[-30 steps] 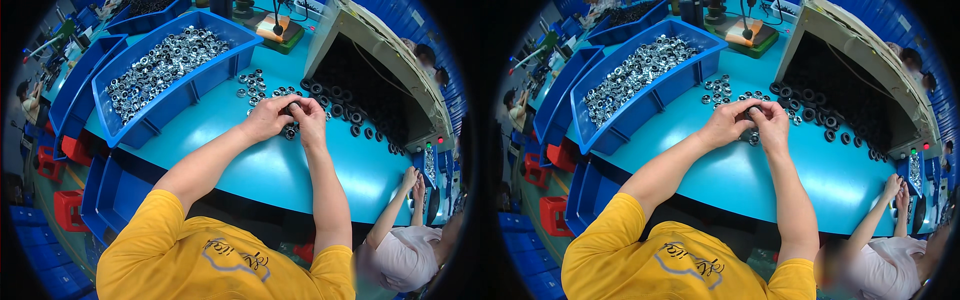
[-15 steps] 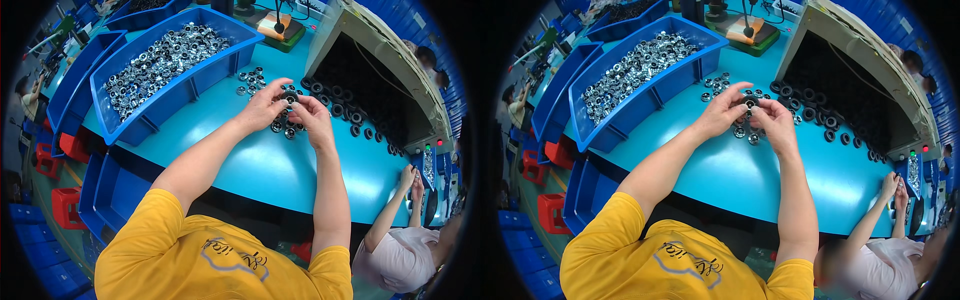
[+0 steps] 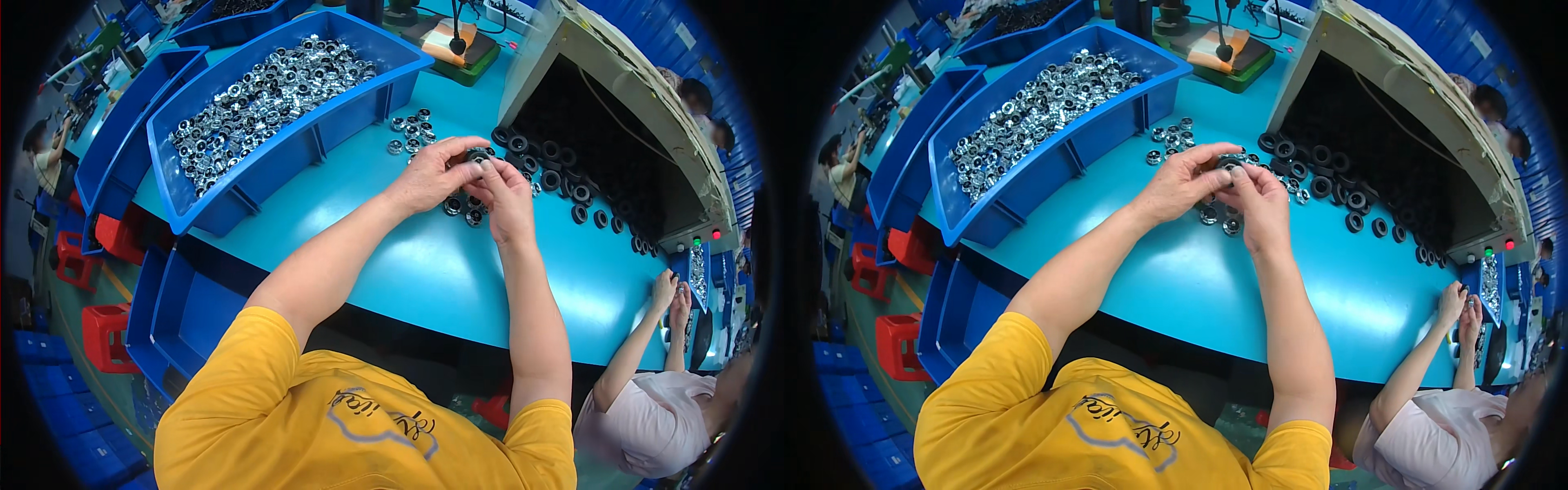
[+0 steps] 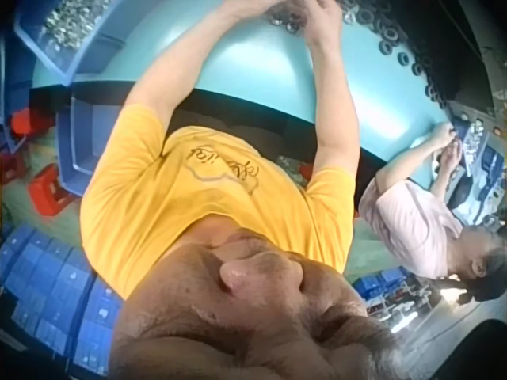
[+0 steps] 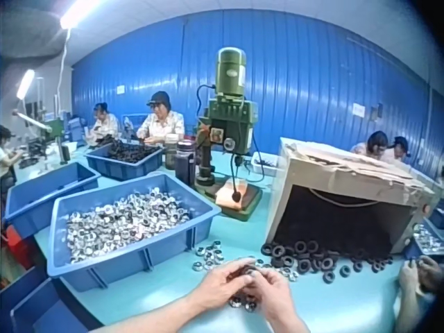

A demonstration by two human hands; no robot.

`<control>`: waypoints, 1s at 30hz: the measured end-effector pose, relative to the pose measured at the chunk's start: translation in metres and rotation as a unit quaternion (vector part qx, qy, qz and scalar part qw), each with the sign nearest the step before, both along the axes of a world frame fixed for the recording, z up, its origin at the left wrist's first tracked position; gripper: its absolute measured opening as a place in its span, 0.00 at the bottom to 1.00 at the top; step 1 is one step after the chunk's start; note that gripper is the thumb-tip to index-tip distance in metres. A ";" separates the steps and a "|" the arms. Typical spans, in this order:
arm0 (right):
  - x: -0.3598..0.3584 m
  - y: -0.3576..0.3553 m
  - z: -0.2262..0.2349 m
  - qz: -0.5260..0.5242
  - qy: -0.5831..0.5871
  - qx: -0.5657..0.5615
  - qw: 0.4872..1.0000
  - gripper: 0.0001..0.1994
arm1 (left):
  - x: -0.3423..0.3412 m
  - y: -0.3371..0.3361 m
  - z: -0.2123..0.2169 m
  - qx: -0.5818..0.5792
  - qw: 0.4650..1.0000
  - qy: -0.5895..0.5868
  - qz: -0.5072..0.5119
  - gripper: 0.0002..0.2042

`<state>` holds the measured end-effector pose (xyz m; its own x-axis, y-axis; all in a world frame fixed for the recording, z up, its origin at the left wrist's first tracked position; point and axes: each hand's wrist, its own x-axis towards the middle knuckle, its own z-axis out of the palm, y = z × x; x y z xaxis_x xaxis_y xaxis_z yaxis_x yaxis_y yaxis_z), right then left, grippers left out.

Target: Assembling small toy wheel components by hand at a factory workbench.

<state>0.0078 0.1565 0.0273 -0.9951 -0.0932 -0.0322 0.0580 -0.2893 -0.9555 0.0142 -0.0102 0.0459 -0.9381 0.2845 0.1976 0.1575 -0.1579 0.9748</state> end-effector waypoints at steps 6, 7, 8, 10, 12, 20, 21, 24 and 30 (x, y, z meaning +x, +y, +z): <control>0.002 0.002 0.011 0.046 -0.053 -0.007 0.998 0.12 | -0.004 -0.004 -0.010 -0.143 0.982 0.120 0.011 0.25; 0.002 0.002 0.011 0.046 -0.052 -0.004 0.998 0.12 | -0.004 -0.004 -0.011 -0.154 0.980 0.127 0.007 0.25; 0.002 0.003 0.009 0.041 -0.046 0.001 0.998 0.12 | -0.005 -0.004 -0.011 -0.163 0.976 0.145 0.010 0.24; -0.002 0.005 0.003 0.033 -0.033 0.012 0.999 0.12 | -0.006 -0.004 -0.013 -0.182 0.966 0.180 0.019 0.24; -0.003 0.002 -0.004 0.014 -0.015 0.023 1.000 0.11 | -0.006 -0.002 -0.020 -0.223 0.934 0.271 0.072 0.23; -0.002 0.001 0.001 0.037 0.005 -0.015 0.999 0.12 | -0.003 -0.002 -0.014 -0.179 0.953 0.232 0.083 0.23; -0.002 0.003 0.003 0.052 -0.016 -0.045 0.997 0.12 | -0.003 -0.003 -0.011 -0.098 0.985 0.136 0.038 0.22; -0.003 0.009 0.006 0.085 -0.061 -0.084 0.991 0.13 | -0.007 -0.010 -0.007 -0.028 0.999 0.031 -0.028 0.22; -0.008 0.017 -0.004 0.087 -0.048 -0.067 0.993 0.13 | -0.008 -0.011 -0.007 -0.017 0.998 0.024 -0.056 0.25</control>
<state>-0.0003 0.1732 0.0236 -0.9563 -0.2740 -0.1024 0.2082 -0.3918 -0.8962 0.0059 -0.0215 0.0390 -0.8900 0.3939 0.2296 0.1870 -0.1440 0.9718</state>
